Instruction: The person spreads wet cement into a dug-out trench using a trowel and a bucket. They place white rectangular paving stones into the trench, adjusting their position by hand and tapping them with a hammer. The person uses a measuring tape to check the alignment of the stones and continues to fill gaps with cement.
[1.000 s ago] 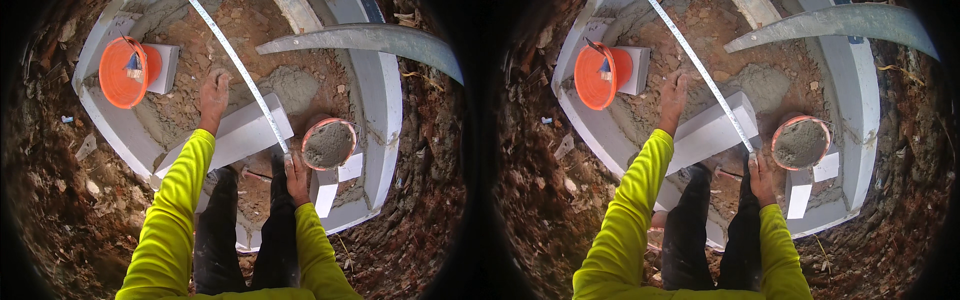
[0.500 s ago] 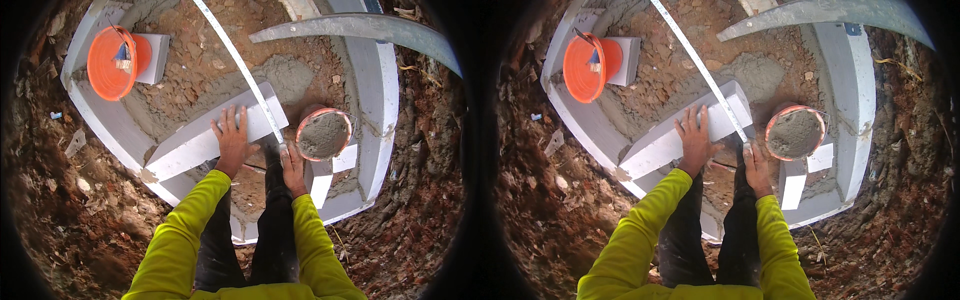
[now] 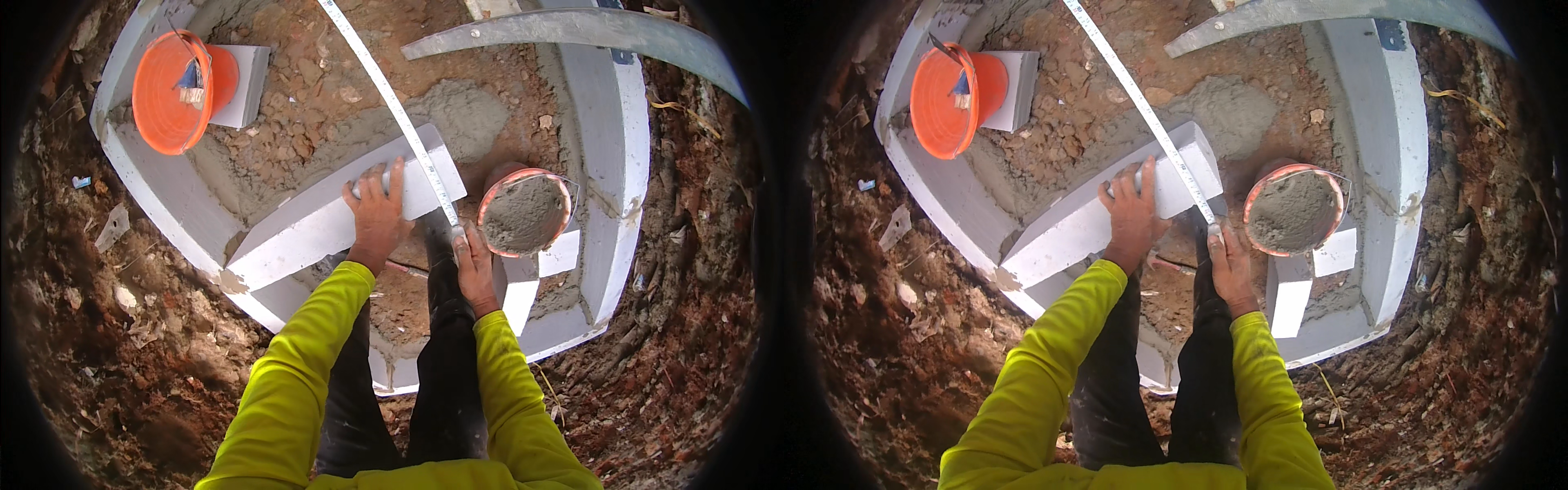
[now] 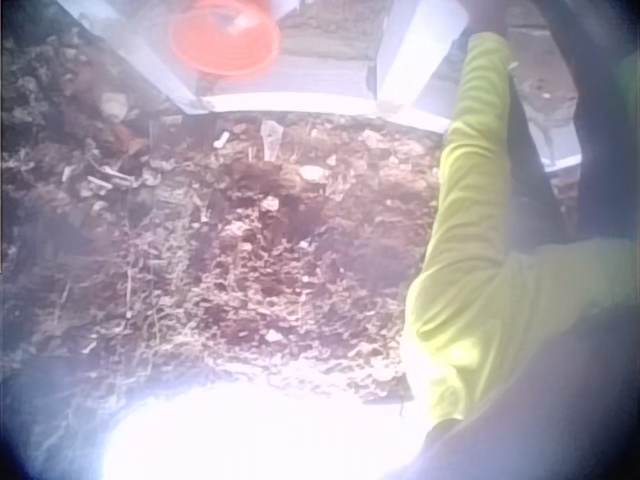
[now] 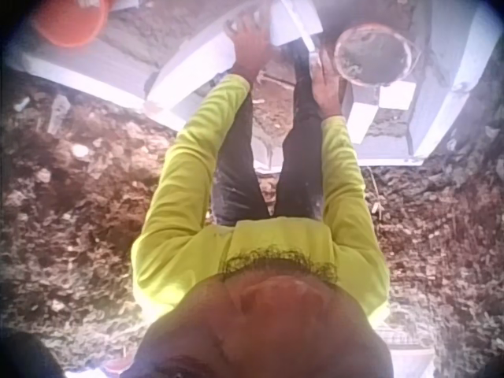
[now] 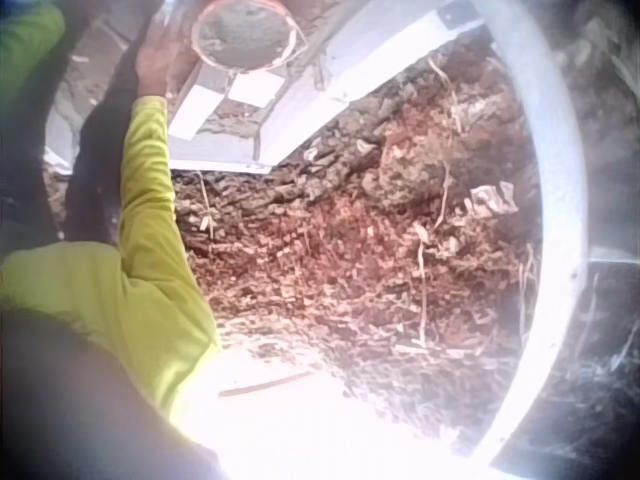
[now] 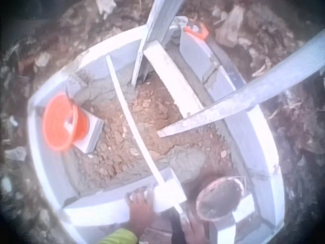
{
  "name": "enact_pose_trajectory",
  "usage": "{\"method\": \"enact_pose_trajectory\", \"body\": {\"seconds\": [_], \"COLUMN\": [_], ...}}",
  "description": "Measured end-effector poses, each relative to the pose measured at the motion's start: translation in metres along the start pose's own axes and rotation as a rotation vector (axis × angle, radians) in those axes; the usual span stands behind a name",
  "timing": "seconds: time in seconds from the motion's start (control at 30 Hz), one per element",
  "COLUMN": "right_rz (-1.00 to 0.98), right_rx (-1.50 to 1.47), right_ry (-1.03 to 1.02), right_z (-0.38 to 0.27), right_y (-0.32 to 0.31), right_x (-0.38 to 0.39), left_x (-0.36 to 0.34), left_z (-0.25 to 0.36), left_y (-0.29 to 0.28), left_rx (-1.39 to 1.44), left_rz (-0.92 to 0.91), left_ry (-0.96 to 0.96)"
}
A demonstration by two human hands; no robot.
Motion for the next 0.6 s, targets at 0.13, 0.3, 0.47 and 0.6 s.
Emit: {"method": "enact_pose_trajectory", "body": {"seconds": [0.13,0.3,0.47,0.6], "right_rz": [0.010,-0.006,0.049,-0.007], "right_rx": [0.027,0.009,-0.023,-0.048], "right_ry": [-0.041,-0.040,-0.084,-0.003], "right_z": [0.004,0.002,0.005,-0.001], "right_y": [-0.003,-0.001,-0.002,-0.005], "right_x": [0.001,-0.002,0.000,0.007], "left_x": [0.000,0.001,0.001,0.001], "left_z": [0.000,0.001,0.001,-0.001], "left_y": [0.001,0.000,-0.001,-0.001], "left_rx": [-0.001,0.012,0.036,0.046], "left_rz": [-0.031,-0.030,-0.027,-0.075], "left_ry": [0.006,0.017,0.011,-0.001]}}
Point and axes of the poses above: each hand's wrist, its own x-axis away from the middle knuckle, its own y-axis out of the palm, z = x × y, the point moved 10 cm from there along -x, towards the middle knuckle, and after that the axes turned 15 degrees about z, right-handed, at the moved point
